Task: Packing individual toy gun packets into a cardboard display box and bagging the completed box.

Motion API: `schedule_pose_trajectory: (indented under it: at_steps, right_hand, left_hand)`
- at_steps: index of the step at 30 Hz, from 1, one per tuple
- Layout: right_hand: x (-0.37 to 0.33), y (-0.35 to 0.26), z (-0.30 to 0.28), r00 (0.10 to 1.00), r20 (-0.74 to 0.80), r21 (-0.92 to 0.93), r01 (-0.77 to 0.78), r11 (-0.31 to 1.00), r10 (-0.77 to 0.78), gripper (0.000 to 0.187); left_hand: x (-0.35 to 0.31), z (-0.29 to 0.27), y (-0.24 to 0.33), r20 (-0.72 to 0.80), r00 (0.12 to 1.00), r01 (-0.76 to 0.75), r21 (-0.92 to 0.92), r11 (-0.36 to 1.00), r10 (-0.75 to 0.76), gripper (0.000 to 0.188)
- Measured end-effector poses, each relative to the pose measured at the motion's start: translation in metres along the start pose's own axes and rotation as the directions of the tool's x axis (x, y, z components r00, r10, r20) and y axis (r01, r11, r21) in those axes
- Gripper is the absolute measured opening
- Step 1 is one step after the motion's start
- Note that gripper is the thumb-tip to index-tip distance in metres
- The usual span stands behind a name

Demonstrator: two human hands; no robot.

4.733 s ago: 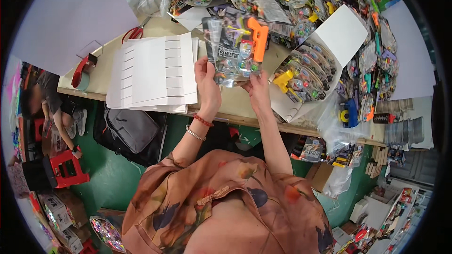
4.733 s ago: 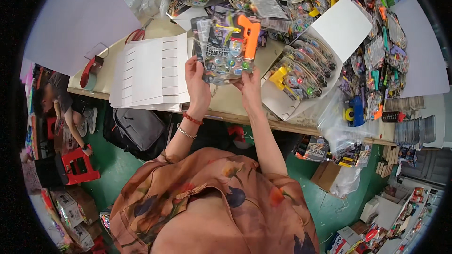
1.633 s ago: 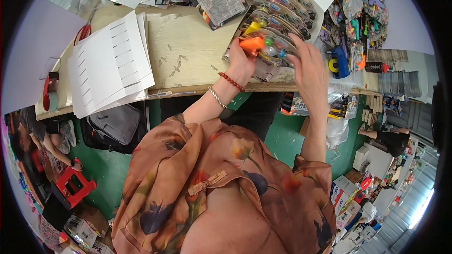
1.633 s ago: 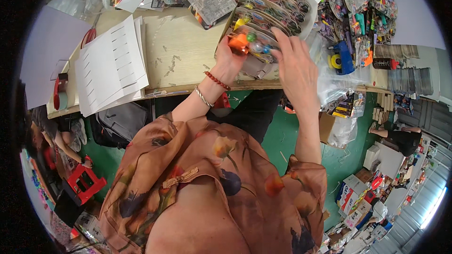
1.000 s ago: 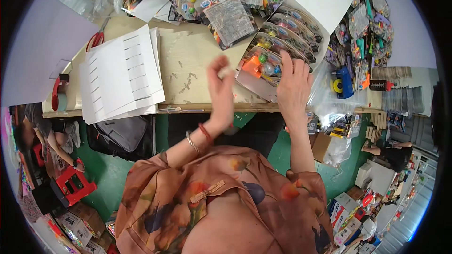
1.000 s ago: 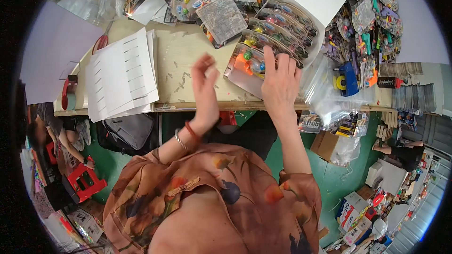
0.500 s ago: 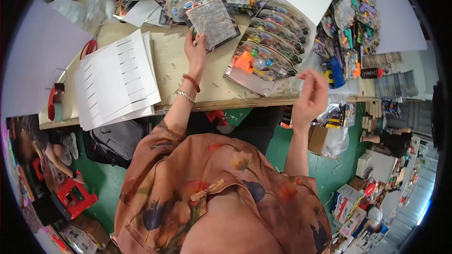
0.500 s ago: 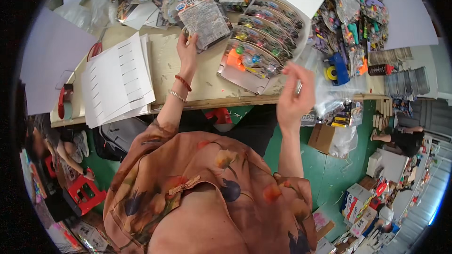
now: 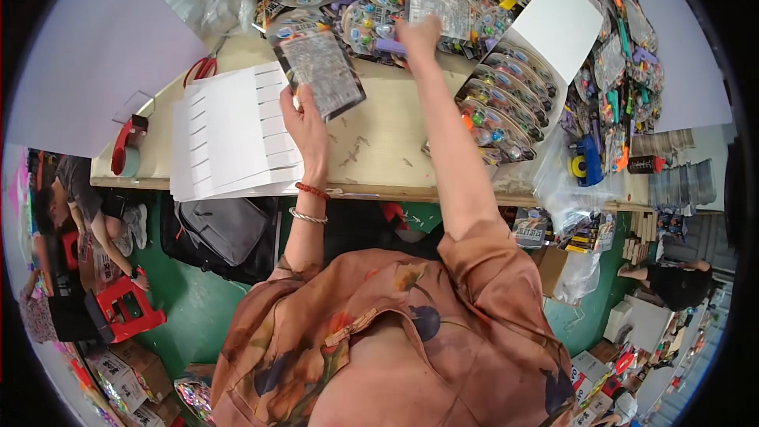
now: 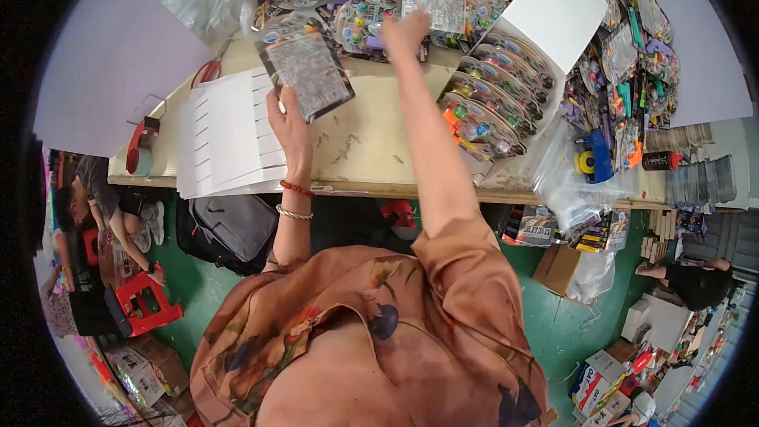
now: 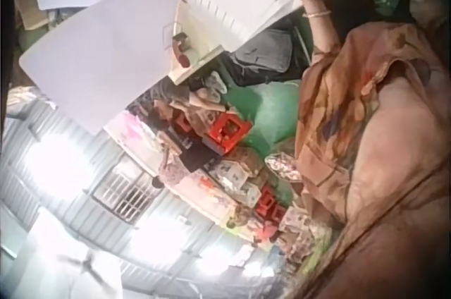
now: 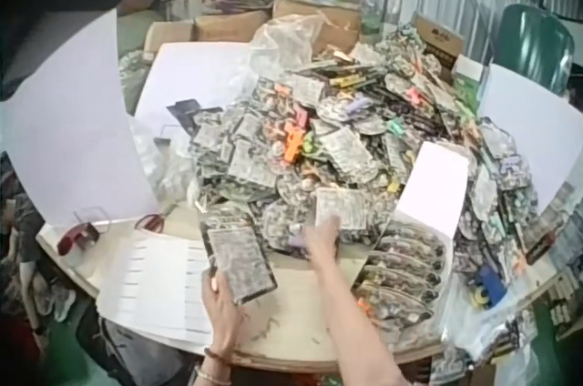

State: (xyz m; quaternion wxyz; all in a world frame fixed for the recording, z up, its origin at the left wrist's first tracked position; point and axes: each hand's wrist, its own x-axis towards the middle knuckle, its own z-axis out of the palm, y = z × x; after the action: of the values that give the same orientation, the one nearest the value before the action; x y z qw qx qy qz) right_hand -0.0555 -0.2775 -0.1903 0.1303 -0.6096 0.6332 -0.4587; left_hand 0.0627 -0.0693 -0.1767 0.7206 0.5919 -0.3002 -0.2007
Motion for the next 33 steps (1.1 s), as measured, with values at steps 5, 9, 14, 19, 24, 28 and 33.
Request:
schedule_pose_trajectory:
  at_steps: [5, 9, 14, 19, 24, 28, 33]
  right_hand:
    - [0.018, -0.012, 0.007, 0.553, 0.37, 0.825, -0.565, 0.009, 0.747, 0.046]
    - [0.042, 0.054, 0.011, 0.545, 0.399, 0.867, -0.486, -0.11, 0.737, 0.041]
    - [-0.005, -0.032, 0.017, 0.74, 0.062, 0.868, -0.372, 0.33, 0.67, 0.025]
    - [-0.09, -0.069, -0.047, 0.983, 0.102, 0.749, -0.177, 0.638, 0.152, 0.017]
    - [-0.104, -0.071, -0.098, 0.758, 0.598, 0.484, -0.6, 0.637, 0.26, 0.008]
    - [-0.101, -0.045, -0.103, 0.634, 0.685, 0.434, -0.75, 0.499, 0.358, 0.009]
    - [-0.108, -0.027, -0.09, 0.654, 0.665, 0.519, -0.752, 0.408, 0.36, 0.012]
  left_hand:
    - [0.013, -0.044, -0.001, -0.027, 0.995, 0.1, -0.006, 0.995, -0.1, 0.026]
    - [0.025, -0.036, 0.005, 0.032, 0.991, 0.133, -0.074, 0.988, -0.131, 0.025]
    - [0.037, -0.038, -0.001, -0.002, 0.998, 0.061, -0.02, 0.998, -0.061, 0.034]
    - [0.038, -0.043, 0.025, 0.092, 0.994, 0.051, 0.113, 0.992, -0.062, 0.042]
    - [0.009, -0.03, 0.042, 0.614, 0.79, -0.158, 0.198, 0.967, 0.003, 0.061]
    - [-0.001, -0.023, 0.047, 0.766, 0.642, -0.213, 0.206, 0.955, -0.022, 0.08]
    - [-0.014, -0.021, 0.036, 0.805, 0.593, -0.37, 0.25, 0.895, 0.02, 0.08]
